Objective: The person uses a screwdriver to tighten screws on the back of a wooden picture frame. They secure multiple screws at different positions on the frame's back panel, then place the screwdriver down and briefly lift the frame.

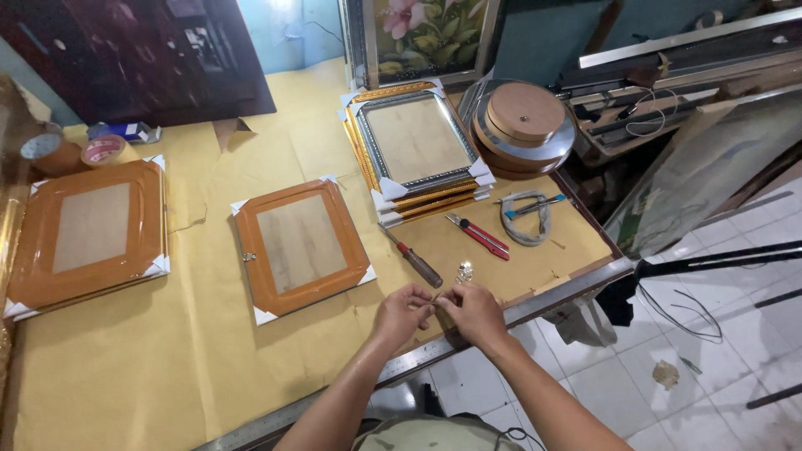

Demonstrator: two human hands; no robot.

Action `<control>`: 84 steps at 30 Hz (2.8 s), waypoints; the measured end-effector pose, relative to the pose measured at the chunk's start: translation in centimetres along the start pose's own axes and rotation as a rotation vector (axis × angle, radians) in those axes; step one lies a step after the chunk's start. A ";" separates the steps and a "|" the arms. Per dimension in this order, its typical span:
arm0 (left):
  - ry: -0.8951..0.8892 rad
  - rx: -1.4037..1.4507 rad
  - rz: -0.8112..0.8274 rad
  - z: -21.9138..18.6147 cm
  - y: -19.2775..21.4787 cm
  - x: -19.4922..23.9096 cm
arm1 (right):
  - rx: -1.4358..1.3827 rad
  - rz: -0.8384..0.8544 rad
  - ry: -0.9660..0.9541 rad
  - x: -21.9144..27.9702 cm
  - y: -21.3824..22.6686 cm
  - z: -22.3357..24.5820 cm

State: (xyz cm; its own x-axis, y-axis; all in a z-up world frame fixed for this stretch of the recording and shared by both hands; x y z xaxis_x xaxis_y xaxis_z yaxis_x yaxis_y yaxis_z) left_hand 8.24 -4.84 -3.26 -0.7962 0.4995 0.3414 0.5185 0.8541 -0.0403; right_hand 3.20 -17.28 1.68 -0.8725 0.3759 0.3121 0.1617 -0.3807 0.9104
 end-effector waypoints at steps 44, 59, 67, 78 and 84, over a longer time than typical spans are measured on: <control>-0.258 -0.168 -0.483 -2.6 15.2 5.3 | -0.210 0.033 0.274 -2.1 -0.6 14.9; -0.377 -1.128 -0.259 -7.1 23.5 -0.4 | -0.341 0.231 0.208 0.0 -6.3 19.6; -0.237 -1.104 -0.302 -5.3 24.0 1.0 | -0.343 0.176 0.139 -2.3 -7.5 17.4; -0.171 -1.050 -0.487 -3.3 21.5 7.7 | -0.278 0.143 0.168 -7.9 -5.4 15.8; -0.279 -1.098 -0.595 -1.9 18.0 9.7 | -0.226 0.128 0.168 -11.7 -6.6 13.9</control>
State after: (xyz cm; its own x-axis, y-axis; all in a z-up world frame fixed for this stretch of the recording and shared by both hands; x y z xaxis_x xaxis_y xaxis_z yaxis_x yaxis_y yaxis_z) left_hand 10.41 15.10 1.09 -0.9620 0.2104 -0.1740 -0.0612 0.4548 0.8885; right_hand 18.74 -7.40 -4.19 -0.9187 0.1750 0.3540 0.1848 -0.6015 0.7772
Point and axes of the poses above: each hand's wrist, its own x-axis away from the middle knuckle, its own y-axis out of the back of the hand, z = x × y, the point moved 10 cm from there along -x, towards the middle knuckle, and after that the axes turned 10 degrees about x, right-handed, at the moved point
